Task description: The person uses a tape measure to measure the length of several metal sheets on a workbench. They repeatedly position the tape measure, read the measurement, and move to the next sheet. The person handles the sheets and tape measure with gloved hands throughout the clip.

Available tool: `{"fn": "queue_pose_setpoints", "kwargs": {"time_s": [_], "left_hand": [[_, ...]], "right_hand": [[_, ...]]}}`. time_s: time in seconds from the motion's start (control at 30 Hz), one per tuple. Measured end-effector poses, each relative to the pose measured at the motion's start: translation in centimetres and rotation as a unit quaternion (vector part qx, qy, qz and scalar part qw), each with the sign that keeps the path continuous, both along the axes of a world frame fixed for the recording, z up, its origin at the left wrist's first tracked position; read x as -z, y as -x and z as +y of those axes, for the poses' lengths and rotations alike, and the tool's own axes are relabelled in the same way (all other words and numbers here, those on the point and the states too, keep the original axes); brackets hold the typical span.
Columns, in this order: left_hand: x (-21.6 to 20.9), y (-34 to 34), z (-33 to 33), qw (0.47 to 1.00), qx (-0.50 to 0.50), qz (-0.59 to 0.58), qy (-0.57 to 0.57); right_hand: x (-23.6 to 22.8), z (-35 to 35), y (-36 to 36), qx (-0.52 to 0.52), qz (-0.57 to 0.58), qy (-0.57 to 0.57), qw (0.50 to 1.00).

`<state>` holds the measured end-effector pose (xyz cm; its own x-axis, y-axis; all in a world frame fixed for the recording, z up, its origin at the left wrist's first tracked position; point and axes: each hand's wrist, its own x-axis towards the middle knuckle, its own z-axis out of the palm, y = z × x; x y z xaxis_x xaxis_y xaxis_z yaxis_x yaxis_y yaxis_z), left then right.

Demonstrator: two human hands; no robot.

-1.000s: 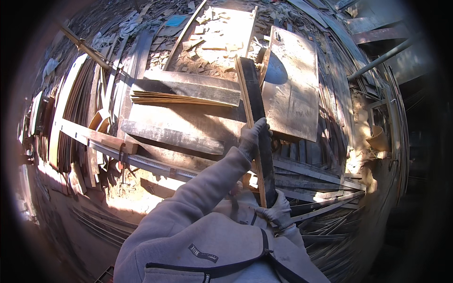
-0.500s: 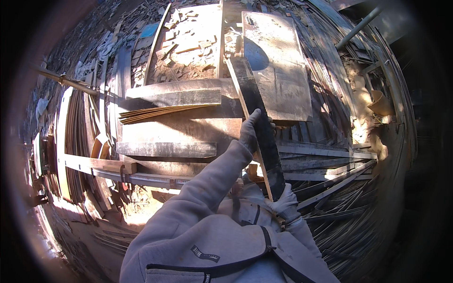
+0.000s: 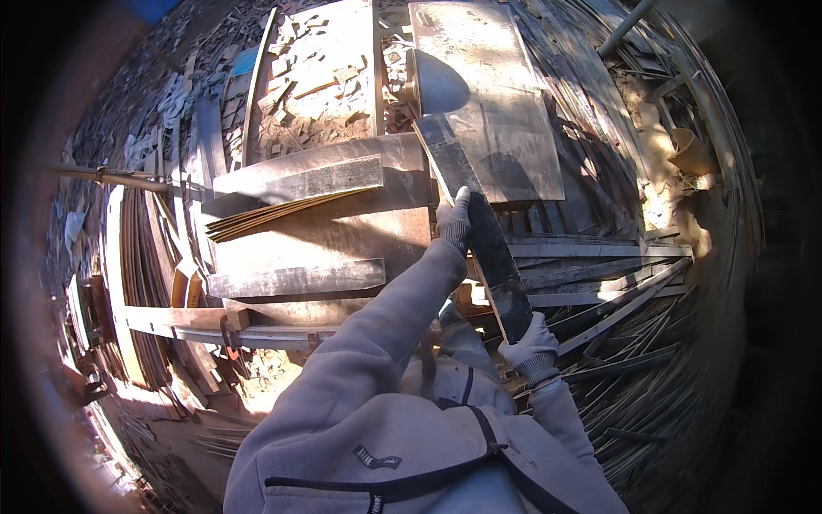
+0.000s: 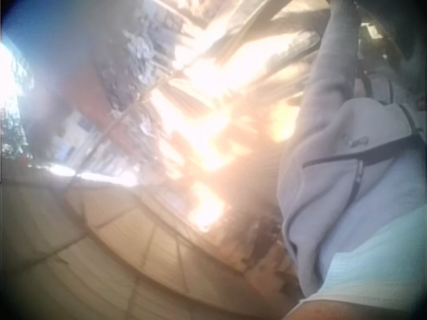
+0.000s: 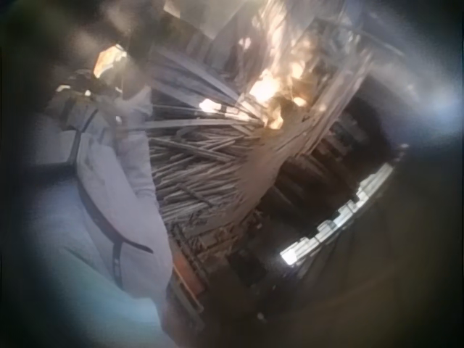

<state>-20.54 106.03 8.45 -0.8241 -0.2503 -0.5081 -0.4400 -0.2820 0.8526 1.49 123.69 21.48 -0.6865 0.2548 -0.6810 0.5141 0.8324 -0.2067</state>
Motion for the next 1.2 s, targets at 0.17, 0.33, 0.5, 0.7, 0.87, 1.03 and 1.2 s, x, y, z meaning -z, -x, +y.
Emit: {"fn": "queue_pose_setpoints", "kwargs": {"time_s": [0.17,0.33,0.5,0.7,0.87,1.03,1.2], "left_hand": [[5.5,3.1,-0.1,0.959,0.131,-0.110,0.226],[7.3,7.7,-1.0,0.914,0.223,-0.216,0.261],[6.9,10.1,-2.1,0.874,0.348,-0.186,0.284],[7.4,11.2,-2.5,0.807,0.418,-0.092,0.407],[6.4,12.1,-2.0,0.886,0.290,-0.219,0.287],[5.3,12.5,-2.0,0.902,0.263,-0.238,0.245],[6.5,12.8,-2.1,0.902,0.256,-0.216,0.274]], "right_hand": [[1.9,0.9,2.3,-0.022,-0.001,-0.028,0.999],[3.6,1.4,5.1,-0.035,-0.036,-0.041,0.998],[4.0,1.3,7.1,-0.039,-0.032,-0.033,0.998],[4.4,0.9,8.6,-0.046,-0.046,-0.045,0.997],[4.9,1.0,9.2,-0.043,-0.043,-0.037,0.997],[5.4,0.8,9.6,-0.048,-0.026,-0.031,0.998],[5.6,0.4,10.0,-0.047,-0.028,-0.040,0.998]]}}
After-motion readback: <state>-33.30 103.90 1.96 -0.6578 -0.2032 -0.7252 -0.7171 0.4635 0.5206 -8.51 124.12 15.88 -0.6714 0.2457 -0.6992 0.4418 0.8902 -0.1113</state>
